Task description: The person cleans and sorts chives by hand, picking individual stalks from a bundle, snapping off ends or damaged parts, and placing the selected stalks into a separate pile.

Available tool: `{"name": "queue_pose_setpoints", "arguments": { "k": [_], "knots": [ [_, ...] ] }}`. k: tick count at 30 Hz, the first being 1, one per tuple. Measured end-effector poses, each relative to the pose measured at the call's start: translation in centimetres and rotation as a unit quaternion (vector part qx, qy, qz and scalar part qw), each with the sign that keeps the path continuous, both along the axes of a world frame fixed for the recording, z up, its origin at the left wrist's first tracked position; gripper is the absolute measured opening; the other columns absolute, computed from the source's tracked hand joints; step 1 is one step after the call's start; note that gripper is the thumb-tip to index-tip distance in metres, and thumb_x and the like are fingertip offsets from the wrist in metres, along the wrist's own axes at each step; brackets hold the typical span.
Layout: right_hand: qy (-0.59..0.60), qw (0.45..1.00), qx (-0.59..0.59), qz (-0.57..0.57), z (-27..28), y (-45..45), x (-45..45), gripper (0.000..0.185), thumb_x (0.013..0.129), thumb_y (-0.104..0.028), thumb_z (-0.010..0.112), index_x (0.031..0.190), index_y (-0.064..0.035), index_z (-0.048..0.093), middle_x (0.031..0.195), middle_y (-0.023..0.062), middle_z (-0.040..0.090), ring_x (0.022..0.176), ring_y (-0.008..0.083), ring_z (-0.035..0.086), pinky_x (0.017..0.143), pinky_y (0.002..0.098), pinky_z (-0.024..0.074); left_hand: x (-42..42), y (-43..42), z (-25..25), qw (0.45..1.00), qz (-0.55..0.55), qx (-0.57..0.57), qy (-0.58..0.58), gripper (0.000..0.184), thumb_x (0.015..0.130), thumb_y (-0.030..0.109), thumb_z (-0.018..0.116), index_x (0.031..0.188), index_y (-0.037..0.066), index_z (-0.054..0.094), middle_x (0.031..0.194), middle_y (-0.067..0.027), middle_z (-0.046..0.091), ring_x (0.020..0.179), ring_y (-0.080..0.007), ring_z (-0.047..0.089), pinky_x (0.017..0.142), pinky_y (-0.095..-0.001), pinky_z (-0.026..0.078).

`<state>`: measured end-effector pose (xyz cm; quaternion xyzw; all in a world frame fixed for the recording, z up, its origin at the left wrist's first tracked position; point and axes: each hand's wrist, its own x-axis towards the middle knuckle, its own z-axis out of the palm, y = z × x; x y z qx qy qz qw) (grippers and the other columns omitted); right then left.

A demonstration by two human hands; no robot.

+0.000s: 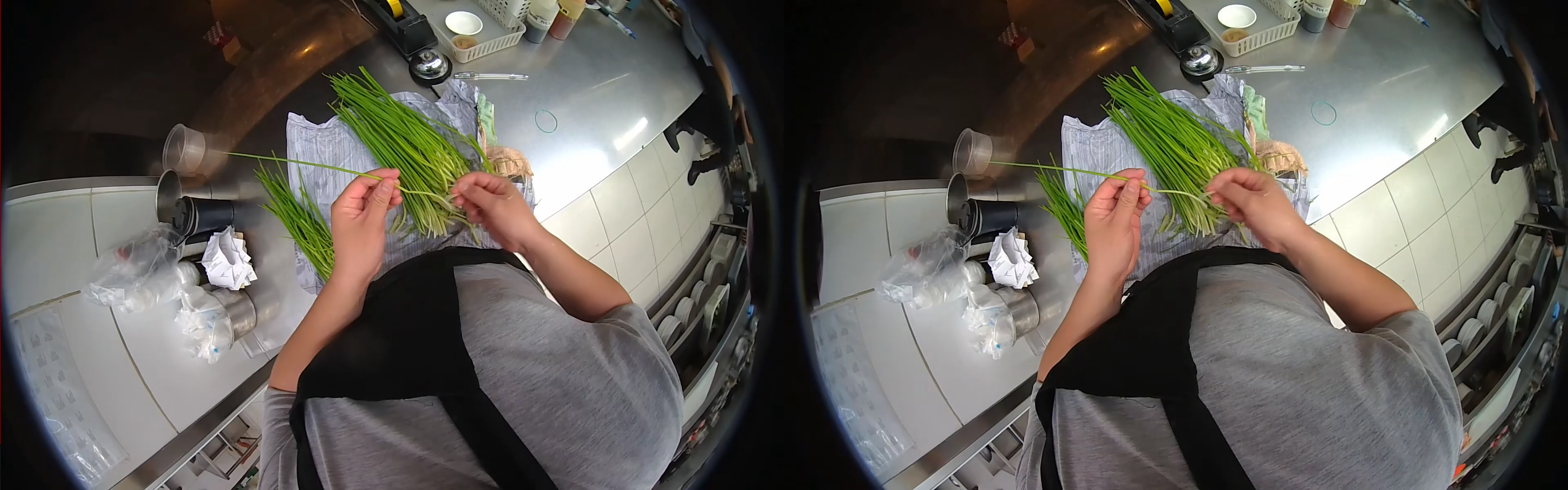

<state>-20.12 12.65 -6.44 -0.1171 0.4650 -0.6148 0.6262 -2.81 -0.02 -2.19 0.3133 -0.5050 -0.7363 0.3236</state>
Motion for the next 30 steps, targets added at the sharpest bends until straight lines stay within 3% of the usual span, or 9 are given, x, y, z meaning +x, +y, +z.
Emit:
{"name": "queue_pose_setpoints", "arguments": {
  "k": [2, 4, 6, 8, 9, 11, 14, 24, 30],
  "knots": [
    [0.099, 0.995, 0.021, -0.016, -1.3, 0.8, -1.4, 0.011, 0.092, -0.013, 0.058, 0.095, -0.0056, 0.066, 0.079, -0.0011, 0.061, 0.07, 0.0038, 0.051, 0.063, 0.0211, 0.0431, 0.3, -0.1, -0.2, 1.0, 0.004, -0.011, -0.011, 0.017, 0.094, 0.011, 0.058, 0.104, -0.002, 0.063, 0.095, -0.0027, 0.062, 0.079, -0.0071, 0.055, 0.076, -0.0226, 0.047],
    [0.353, 0.934, -0.01, -0.058, -1.8, 1.2, -2.4, 0.013, 0.093, -0.012, 0.058, 0.096, -0.0017, 0.065, 0.079, -0.0013, 0.06, 0.073, 0.0059, 0.053, 0.064, 0.0222, 0.0441, 0.4, -0.2, -0.3, 1.0, 0.012, -0.003, -0.005, 0.017, 0.094, 0.011, 0.058, 0.104, -0.001, 0.063, 0.095, -0.0025, 0.062, 0.079, -0.0069, 0.055, 0.076, -0.0224, 0.047],
    [0.384, 0.921, 0.029, -0.047, -1.6, 2.0, -3.1, 0.014, 0.092, -0.01, 0.058, 0.097, 0.0004, 0.064, 0.079, 0.0037, 0.064, 0.075, 0.0113, 0.058, 0.067, 0.0248, 0.0459, 0.4, -0.3, -0.5, 1.0, 0.018, 0.006, 0.001, 0.017, 0.093, 0.011, 0.058, 0.103, -0.001, 0.063, 0.095, -0.0024, 0.062, 0.078, -0.0066, 0.055, 0.076, -0.0223, 0.046],
    [0.565, 0.824, -0.011, -0.032, -1.6, 2.1, -3.3, 0.012, 0.089, -0.009, 0.059, 0.097, -0.0015, 0.064, 0.08, 0.0108, 0.065, 0.073, 0.0209, 0.062, 0.067, 0.0301, 0.0484, 0.3, -0.3, -0.6, 1.0, 0.021, 0.009, -0.01, 0.021, 0.094, 0.012, 0.058, 0.11, -0.001, 0.061, 0.091, -0.0017, 0.061, 0.078, -0.0065, 0.054, 0.076, -0.0222, 0.046],
    [0.565, 0.824, -0.012, -0.033, -1.5, 2.0, -3.2, 0.012, 0.089, -0.009, 0.059, 0.097, -0.0015, 0.064, 0.08, 0.0108, 0.065, 0.073, 0.0209, 0.062, 0.067, 0.0301, 0.0484, 0.3, -0.4, -0.6, 1.0, 0.021, 0.008, -0.01, 0.021, 0.094, 0.012, 0.058, 0.11, -0.001, 0.061, 0.091, -0.0017, 0.061, 0.078, -0.0065, 0.054, 0.076, -0.0222, 0.046],
    [0.694, 0.719, -0.035, -0.002, -1.3, 1.6, -3.0, 0.014, 0.085, -0.007, 0.061, 0.098, -0.0027, 0.064, 0.083, 0.0158, 0.064, 0.075, 0.0315, 0.062, 0.066, 0.0358, 0.0498, 0.2, -0.5, -0.7, 0.999, -0.007, 0.023, -0.041, 0.027, 0.095, 0.012, 0.055, 0.119, -0.001, 0.058, 0.088, -0.0006, 0.059, 0.078, -0.0063, 0.054, 0.075, -0.022, 0.046],
    [0.738, 0.671, -0.076, 0.016, -2.5, 1.7, -3.3, 0.019, 0.082, -0.006, 0.065, 0.101, -0.0036, 0.063, 0.083, 0.0139, 0.062, 0.072, 0.0315, 0.061, 0.063, 0.0367, 0.0493, 0.6, -0.7, -0.9, 0.996, -0.027, 0.031, -0.077, 0.031, 0.096, 0.012, 0.051, 0.125, 0.0, 0.054, 0.085, 0.0007, 0.056, 0.077, -0.0061, 0.053, 0.074, -0.0216, 0.046],
    [0.696, 0.717, -0.032, 0.013, -0.5, 0.9, -3.7, 0.014, 0.081, -0.008, 0.064, 0.094, -0.0037, 0.063, 0.087, 0.0128, 0.062, 0.08, 0.0325, 0.062, 0.069, 0.0393, 0.0504, 2.1, -0.6, -1.2, 0.987, -0.049, 0.007, -0.15, 0.032, 0.096, 0.011, 0.05, 0.127, 0.003, 0.055, 0.084, 0.0039, 0.052, 0.074, -0.005, 0.051, 0.072, -0.0227, 0.046],
    [0.71, 0.702, -0.048, -0.024, -0.7, 0.6, -4.1, 0.016, 0.082, -0.007, 0.063, 0.097, -0.0036, 0.063, 0.085, 0.0135, 0.064, 0.081, 0.0325, 0.062, 0.07, 0.0395, 0.0506, 2.7, -0.2, -1.0, 0.953, -0.136, -0.12, -0.242, 0.028, 0.093, 0.008, 0.053, 0.119, 0.003, 0.06, 0.078, 0.0003, 0.048, 0.068, -0.0076, 0.047, 0.065, -0.0242, 0.043]
  ]
}}
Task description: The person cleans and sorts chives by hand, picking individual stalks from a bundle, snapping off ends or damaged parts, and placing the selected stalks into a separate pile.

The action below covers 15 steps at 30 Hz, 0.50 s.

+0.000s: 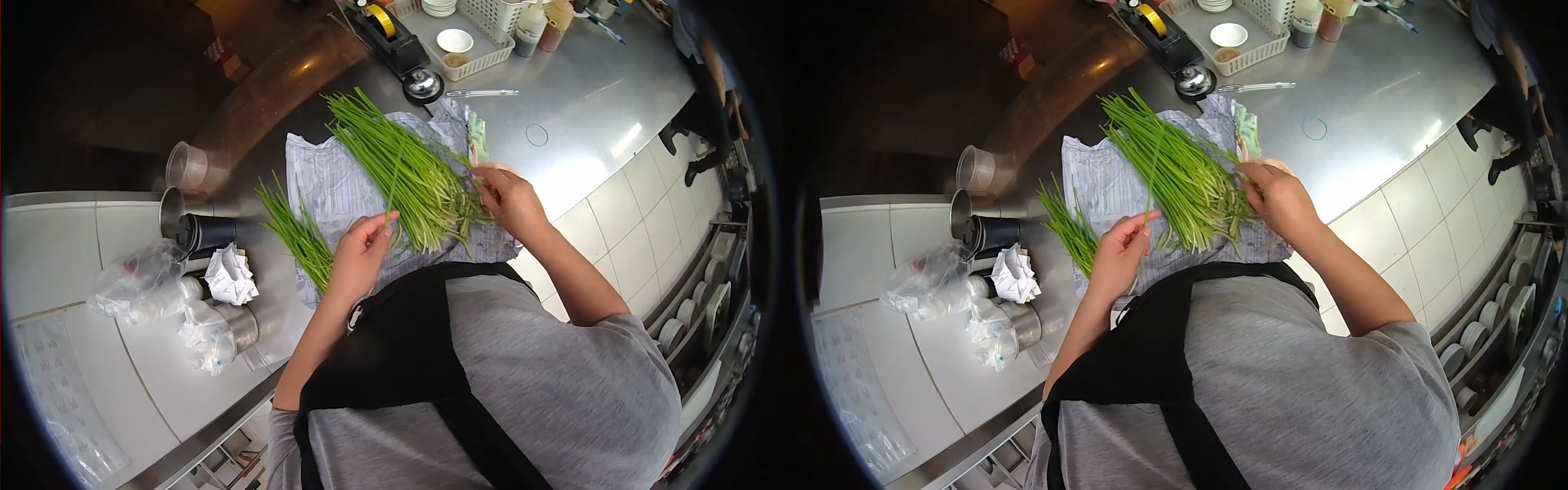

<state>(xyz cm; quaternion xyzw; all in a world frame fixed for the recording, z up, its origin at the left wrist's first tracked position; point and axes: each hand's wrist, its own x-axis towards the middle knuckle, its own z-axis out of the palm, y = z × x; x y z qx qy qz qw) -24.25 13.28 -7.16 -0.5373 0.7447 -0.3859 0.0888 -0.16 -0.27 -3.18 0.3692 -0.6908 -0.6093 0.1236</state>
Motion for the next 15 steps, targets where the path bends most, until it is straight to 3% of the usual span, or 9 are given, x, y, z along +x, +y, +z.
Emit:
{"name": "queue_pose_setpoints", "arguments": {
  "k": [2, 5, 8, 15],
  "knots": [
    [-0.008, 1.0, 0.006, -0.008, 0.9, -0.1, -0.1, 0.019, 0.081, -0.004, 0.062, 0.1, -0.0041, 0.063, 0.083, 0.0137, 0.063, 0.08, 0.0322, 0.062, 0.069, 0.0389, 0.0507, 0.2, 0.1, -0.1, 0.99, -0.089, -0.066, -0.091, 0.028, 0.09, 0.009, 0.055, 0.116, 0.004, 0.062, 0.076, -0.0048, 0.048, 0.067, -0.0138, 0.05, 0.065, -0.0286, 0.044],
    [-0.02, 1.0, -0.016, -0.01, 1.6, -0.3, 0.0, 0.022, 0.079, -0.003, 0.063, 0.101, -0.0047, 0.062, 0.08, 0.0133, 0.062, 0.077, 0.0312, 0.062, 0.067, 0.0386, 0.0504, 0.0, 0.3, 0.2, 0.963, -0.165, -0.146, -0.153, 0.028, 0.09, 0.009, 0.056, 0.117, 0.008, 0.064, 0.078, -0.0039, 0.049, 0.068, -0.0127, 0.05, 0.065, -0.0275, 0.042],
    [0.047, 0.995, -0.079, 0.042, 1.4, -1.0, 0.2, 0.024, 0.077, -0.003, 0.064, 0.101, -0.0055, 0.063, 0.077, 0.0125, 0.06, 0.073, 0.0302, 0.061, 0.063, 0.0387, 0.0496, 0.0, 0.7, -0.3, 0.962, -0.183, -0.16, -0.126, 0.027, 0.089, 0.009, 0.056, 0.115, 0.007, 0.064, 0.077, -0.0069, 0.049, 0.068, -0.017, 0.05, 0.065, -0.0299, 0.042],
    [0.065, 0.993, -0.046, 0.089, -0.5, -1.5, 0.4, 0.021, 0.076, -0.001, 0.064, 0.096, -0.0062, 0.062, 0.078, 0.0122, 0.06, 0.07, 0.0293, 0.06, 0.062, 0.0374, 0.049, 0.2, 0.8, 0.1, 0.956, -0.196, -0.168, -0.136, 0.025, 0.09, 0.009, 0.055, 0.113, 0.006, 0.064, 0.078, -0.0081, 0.05, 0.068, -0.0194, 0.05, 0.065, -0.0303, 0.042]
  ]
}}
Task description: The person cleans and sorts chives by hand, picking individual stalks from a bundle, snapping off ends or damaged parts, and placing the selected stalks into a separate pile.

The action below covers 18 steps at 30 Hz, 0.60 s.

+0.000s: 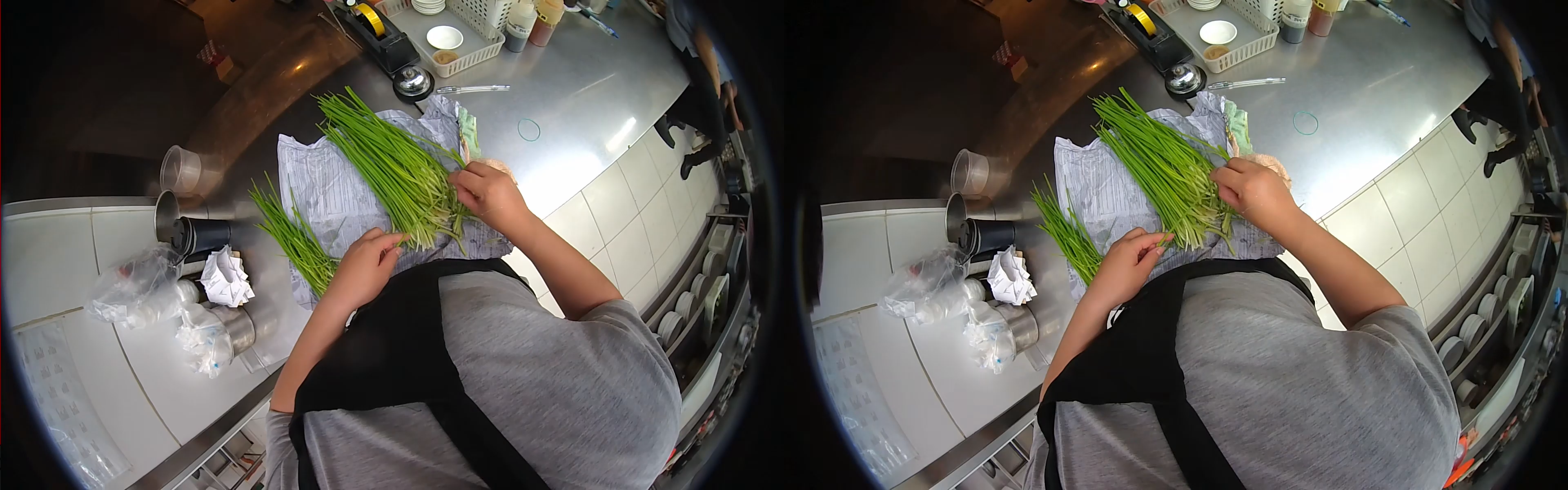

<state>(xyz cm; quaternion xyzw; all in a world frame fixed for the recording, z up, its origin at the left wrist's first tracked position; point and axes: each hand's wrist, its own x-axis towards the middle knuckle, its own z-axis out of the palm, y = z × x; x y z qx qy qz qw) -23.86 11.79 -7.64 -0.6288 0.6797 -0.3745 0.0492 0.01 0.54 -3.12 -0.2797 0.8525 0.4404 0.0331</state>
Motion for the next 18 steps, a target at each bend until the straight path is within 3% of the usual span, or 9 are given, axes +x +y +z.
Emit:
{"name": "queue_pose_setpoints", "arguments": {
  "k": [2, 3, 5, 9, 11, 12, 15, 17, 18],
  "knots": [
    [-0.146, 0.989, -0.001, 0.0, -0.3, 0.0, 0.3, 0.017, 0.077, 0.0, 0.062, 0.093, -0.0053, 0.061, 0.078, 0.0106, 0.059, 0.067, 0.0244, 0.059, 0.061, 0.0328, 0.0481, 0.2, -0.2, 0.0, 1.0, -0.021, -0.01, -0.002, 0.026, 0.09, 0.008, 0.055, 0.114, 0.007, 0.064, 0.078, -0.0082, 0.05, 0.069, -0.0199, 0.05, 0.066, -0.03, 0.042],
    [-0.145, 0.989, 0.0, 0.002, -0.8, -0.1, 0.3, 0.017, 0.077, 0.0, 0.062, 0.093, -0.0053, 0.061, 0.078, 0.0106, 0.059, 0.067, 0.0244, 0.059, 0.061, 0.0328, 0.0481, 0.4, -0.3, -0.1, 1.0, -0.02, -0.009, -0.002, 0.026, 0.09, 0.008, 0.055, 0.114, 0.007, 0.064, 0.078, -0.0082, 0.05, 0.069, -0.0199, 0.05, 0.066, -0.03, 0.042],
    [-0.525, 0.851, 0.013, -0.028, -1.9, -0.1, 0.4, 0.012, 0.079, 0.0, 0.061, 0.091, -0.0027, 0.06, 0.076, 0.0086, 0.059, 0.065, 0.019, 0.057, 0.06, 0.0281, 0.0462, 1.0, -0.6, -0.3, 0.999, -0.036, -0.005, 0.014, 0.025, 0.09, 0.008, 0.055, 0.114, 0.007, 0.064, 0.079, -0.0066, 0.05, 0.07, -0.0177, 0.049, 0.066, -0.0293, 0.042],
    [-0.501, 0.863, 0.037, -0.044, 0.0, 0.4, -0.4, 0.009, 0.083, -0.002, 0.06, 0.091, -0.0005, 0.061, 0.076, 0.0073, 0.058, 0.064, 0.0154, 0.054, 0.061, 0.025, 0.0444, 3.7, -2.4, -0.8, 0.997, 0.073, 0.035, 0.016, 0.026, 0.087, 0.007, 0.057, 0.113, 0.005, 0.063, 0.081, -0.0094, 0.053, 0.074, -0.0189, 0.053, 0.067, -0.0295, 0.043],
    [-0.221, 0.968, 0.1, -0.06, 1.1, 1.0, -0.3, 0.012, 0.083, -0.004, 0.06, 0.094, 0.0002, 0.062, 0.079, 0.0101, 0.06, 0.067, 0.0196, 0.058, 0.063, 0.0275, 0.0471, 6.3, -4.0, -2.8, 0.944, 0.316, 0.074, 0.065, 0.034, 0.085, 0.007, 0.061, 0.119, 0.004, 0.06, 0.079, -0.0087, 0.053, 0.072, -0.0152, 0.051, 0.066, -0.0264, 0.042],
    [-0.222, 0.968, 0.101, -0.061, 0.7, 1.3, -0.3, 0.012, 0.083, -0.004, 0.06, 0.094, 0.0002, 0.062, 0.079, 0.0101, 0.06, 0.067, 0.0196, 0.058, 0.063, 0.0275, 0.0471, 7.8, -4.9, -3.9, 0.944, 0.315, 0.075, 0.064, 0.034, 0.085, 0.007, 0.061, 0.119, 0.004, 0.06, 0.079, -0.0087, 0.053, 0.072, -0.0152, 0.051, 0.066, -0.0264, 0.042],
    [-0.123, 0.99, 0.057, -0.037, -0.8, 1.7, 0.0, 0.018, 0.084, -0.001, 0.058, 0.101, -0.0018, 0.064, 0.083, 0.0094, 0.061, 0.073, 0.0215, 0.061, 0.067, 0.0294, 0.0482, 9.9, -6.0, -4.9, 0.912, 0.408, -0.021, 0.045, 0.041, 0.084, 0.01, 0.065, 0.124, 0.003, 0.056, 0.079, -0.0108, 0.057, 0.071, -0.0191, 0.054, 0.067, -0.0293, 0.045],
    [-0.077, 0.995, 0.048, -0.036, -1.1, 1.8, 0.0, 0.018, 0.08, -0.006, 0.065, 0.098, -0.0033, 0.065, 0.084, 0.0129, 0.062, 0.078, 0.0308, 0.062, 0.069, 0.0381, 0.0502, 9.5, -5.7, -3.7, 0.904, 0.322, -0.266, -0.096, 0.046, 0.082, 0.013, 0.068, 0.123, 0.0, 0.054, 0.087, -0.0131, 0.059, 0.078, -0.0256, 0.059, 0.071, -0.0351, 0.048],
    [-0.077, 0.995, 0.049, -0.036, -0.9, 1.9, -0.1, 0.018, 0.08, -0.006, 0.065, 0.098, -0.0033, 0.065, 0.084, 0.0129, 0.062, 0.078, 0.0308, 0.062, 0.069, 0.0381, 0.0502, 8.7, -5.5, -3.4, 0.904, 0.322, -0.264, -0.096, 0.046, 0.082, 0.013, 0.068, 0.123, 0.0, 0.054, 0.087, -0.0131, 0.059, 0.078, -0.0256, 0.059, 0.071, -0.0351, 0.048]
  ]
}}
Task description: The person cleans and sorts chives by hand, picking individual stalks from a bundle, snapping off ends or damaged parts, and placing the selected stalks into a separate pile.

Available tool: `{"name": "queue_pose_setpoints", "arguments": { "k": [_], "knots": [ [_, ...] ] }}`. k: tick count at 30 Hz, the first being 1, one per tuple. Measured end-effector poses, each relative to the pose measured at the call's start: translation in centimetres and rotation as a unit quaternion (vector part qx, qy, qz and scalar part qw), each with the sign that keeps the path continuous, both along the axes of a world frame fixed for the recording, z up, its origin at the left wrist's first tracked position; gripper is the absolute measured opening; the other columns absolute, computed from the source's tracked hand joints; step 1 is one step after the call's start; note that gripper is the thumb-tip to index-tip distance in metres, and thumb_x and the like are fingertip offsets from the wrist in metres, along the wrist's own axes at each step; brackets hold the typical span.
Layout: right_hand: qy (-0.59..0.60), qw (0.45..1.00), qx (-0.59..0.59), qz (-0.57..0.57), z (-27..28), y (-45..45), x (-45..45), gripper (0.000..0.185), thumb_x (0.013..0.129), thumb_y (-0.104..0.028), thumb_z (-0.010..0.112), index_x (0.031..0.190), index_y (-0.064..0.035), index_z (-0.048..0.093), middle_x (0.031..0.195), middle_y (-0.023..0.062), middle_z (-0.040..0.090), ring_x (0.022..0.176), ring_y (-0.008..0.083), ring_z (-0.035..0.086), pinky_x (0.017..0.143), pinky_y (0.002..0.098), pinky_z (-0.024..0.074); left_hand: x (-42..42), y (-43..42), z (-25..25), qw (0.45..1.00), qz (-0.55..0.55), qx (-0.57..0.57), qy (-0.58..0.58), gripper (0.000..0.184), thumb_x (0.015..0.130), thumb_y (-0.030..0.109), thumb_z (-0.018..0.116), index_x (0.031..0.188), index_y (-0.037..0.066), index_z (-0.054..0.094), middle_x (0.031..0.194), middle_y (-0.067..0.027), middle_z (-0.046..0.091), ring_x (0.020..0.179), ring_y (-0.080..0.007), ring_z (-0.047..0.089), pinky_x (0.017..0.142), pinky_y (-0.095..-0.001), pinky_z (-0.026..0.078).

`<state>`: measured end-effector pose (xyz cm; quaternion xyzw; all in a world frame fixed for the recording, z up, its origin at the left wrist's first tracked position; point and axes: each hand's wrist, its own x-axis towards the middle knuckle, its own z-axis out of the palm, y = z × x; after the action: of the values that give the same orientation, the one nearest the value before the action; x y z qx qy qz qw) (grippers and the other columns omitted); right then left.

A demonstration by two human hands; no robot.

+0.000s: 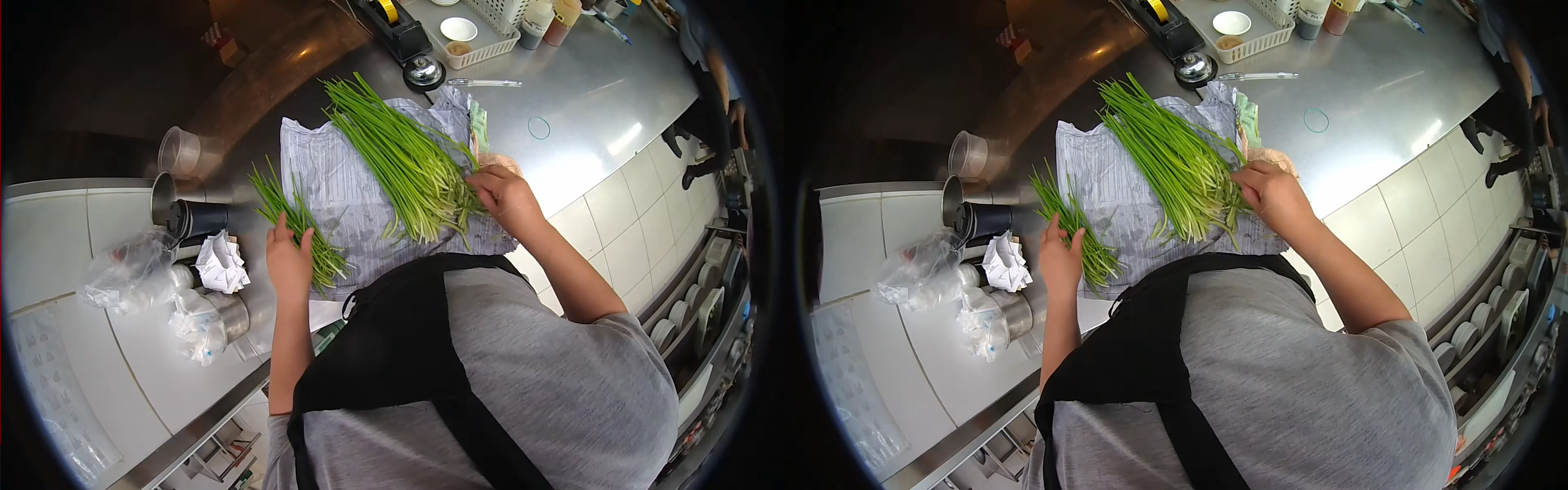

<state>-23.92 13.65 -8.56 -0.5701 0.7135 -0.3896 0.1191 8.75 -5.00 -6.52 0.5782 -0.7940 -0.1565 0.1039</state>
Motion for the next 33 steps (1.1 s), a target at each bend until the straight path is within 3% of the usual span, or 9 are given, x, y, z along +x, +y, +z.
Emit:
{"name": "queue_pose_setpoints", "arguments": {
  "k": [2, 6, 9, 15, 18, 22, 24, 30, 33],
  "knots": [
    [-0.004, 1.0, 0.014, -0.001, 0.6, -0.2, -0.1, 0.018, 0.08, -0.006, 0.065, 0.098, -0.0041, 0.065, 0.084, 0.0122, 0.062, 0.078, 0.0314, 0.062, 0.07, 0.0388, 0.0497, -2.6, 0.4, 0.4, 0.975, -0.15, -0.164, -0.003, 0.045, 0.079, 0.015, 0.069, 0.121, 0.003, 0.056, 0.097, -0.0149, 0.059, 0.086, -0.0315, 0.059, 0.075, -0.0399, 0.049],
    [0.038, 0.999, 0.013, -0.006, 1.1, -0.5, -0.3, 0.018, 0.08, -0.007, 0.065, 0.097, -0.0043, 0.065, 0.085, 0.0117, 0.062, 0.078, 0.0315, 0.061, 0.07, 0.0382, 0.0495, -9.2, 2.0, 1.0, 0.938, -0.333, 0.006, 0.095, 0.034, 0.079, 0.008, 0.063, 0.113, 0.008, 0.061, 0.098, -0.0092, 0.057, 0.092, -0.0299, 0.058, 0.077, -0.0391, 0.049],
    [0.015, 0.999, 0.038, -0.022, 1.4, -0.1, -0.2, 0.016, 0.08, -0.007, 0.065, 0.096, -0.004, 0.066, 0.085, 0.0115, 0.061, 0.078, 0.0317, 0.06, 0.069, 0.0385, 0.0494, -12.6, 2.7, -0.7, 0.896, -0.433, -0.036, 0.093, 0.03, 0.076, 0.004, 0.057, 0.105, 0.007, 0.063, 0.094, -0.0076, 0.056, 0.09, -0.0277, 0.057, 0.075, -0.0377, 0.05],
    [-0.123, 0.991, 0.049, -0.033, 1.7, 1.4, -1.0, 0.018, 0.088, -0.01, 0.06, 0.104, -0.0023, 0.066, 0.081, 0.0101, 0.062, 0.078, 0.0238, 0.061, 0.07, 0.0318, 0.0486, -13.0, 1.7, -2.2, 0.879, -0.47, -0.074, 0.021, 0.019, 0.077, 0.006, 0.058, 0.095, 0.008, 0.065, 0.092, -0.0053, 0.059, 0.086, -0.0252, 0.058, 0.074, -0.0355, 0.05],
    [-0.405, 0.911, 0.048, -0.065, 1.6, 1.4, -1.4, 0.025, 0.094, -0.014, 0.054, 0.109, 0.0037, 0.064, 0.085, 0.006, 0.065, 0.077, 0.0117, 0.057, 0.069, 0.0289, 0.0476, -12.6, 1.3, -1.9, 0.88, -0.466, -0.085, 0.042, 0.016, 0.077, 0.007, 0.058, 0.092, 0.008, 0.065, 0.092, -0.0037, 0.059, 0.085, -0.0242, 0.058, 0.073, -0.035, 0.05],
    [-0.506, 0.852, 0.133, -0.011, 2.4, 0.7, -2.1, 0.023, 0.093, -0.013, 0.055, 0.107, 0.0026, 0.064, 0.088, 0.0057, 0.064, 0.07, 0.0128, 0.054, 0.069, 0.0263, 0.0461, -12.6, 1.2, -1.8, 0.877, -0.464, -0.122, 0.027, 0.013, 0.077, 0.009, 0.06, 0.089, 0.008, 0.065, 0.091, -0.0033, 0.059, 0.084, -0.0237, 0.058, 0.072, -0.0346, 0.05],
    [-0.07, 0.99, 0.12, -0.001, 1.7, 0.4, -1.6, 0.028, 0.088, -0.014, 0.058, 0.113, -0.0038, 0.063, 0.085, 0.0109, 0.064, 0.079, 0.0268, 0.061, 0.073, 0.0347, 0.0491, -12.6, 1.0, -1.8, 0.873, -0.47, -0.13, -0.023, 0.014, 0.077, 0.011, 0.063, 0.091, 0.01, 0.066, 0.093, -0.0026, 0.059, 0.083, -0.0234, 0.058, 0.072, -0.0344, 0.05],
    [0.209, 0.965, 0.155, -0.044, 0.1, 1.4, -0.7, 0.049, 0.086, -0.02, 0.059, 0.133, -0.0098, 0.047, 0.106, 0.0113, 0.057, 0.099, 0.0285, 0.057, 0.078, 0.0402, 0.0467, -12.6, 0.9, -0.6, 0.896, -0.429, -0.094, 0.064, 0.019, 0.078, 0.011, 0.064, 0.096, 0.013, 0.065, 0.097, -0.0012, 0.06, 0.084, -0.0237, 0.06, 0.071, -0.036, 0.051],
    [0.227, 0.948, 0.219, -0.045, 1.0, 2.0, -0.4, 0.052, 0.085, -0.023, 0.06, 0.133, -0.0089, 0.045, 0.109, 0.0093, 0.055, 0.1, 0.0264, 0.055, 0.079, 0.0409, 0.0451, -12.4, 0.6, -1.6, 0.882, -0.462, -0.082, 0.036, 0.022, 0.077, 0.01, 0.065, 0.099, 0.013, 0.065, 0.095, -0.0023, 0.06, 0.085, -0.0242, 0.061, 0.071, -0.0364, 0.051]
  ]
}}
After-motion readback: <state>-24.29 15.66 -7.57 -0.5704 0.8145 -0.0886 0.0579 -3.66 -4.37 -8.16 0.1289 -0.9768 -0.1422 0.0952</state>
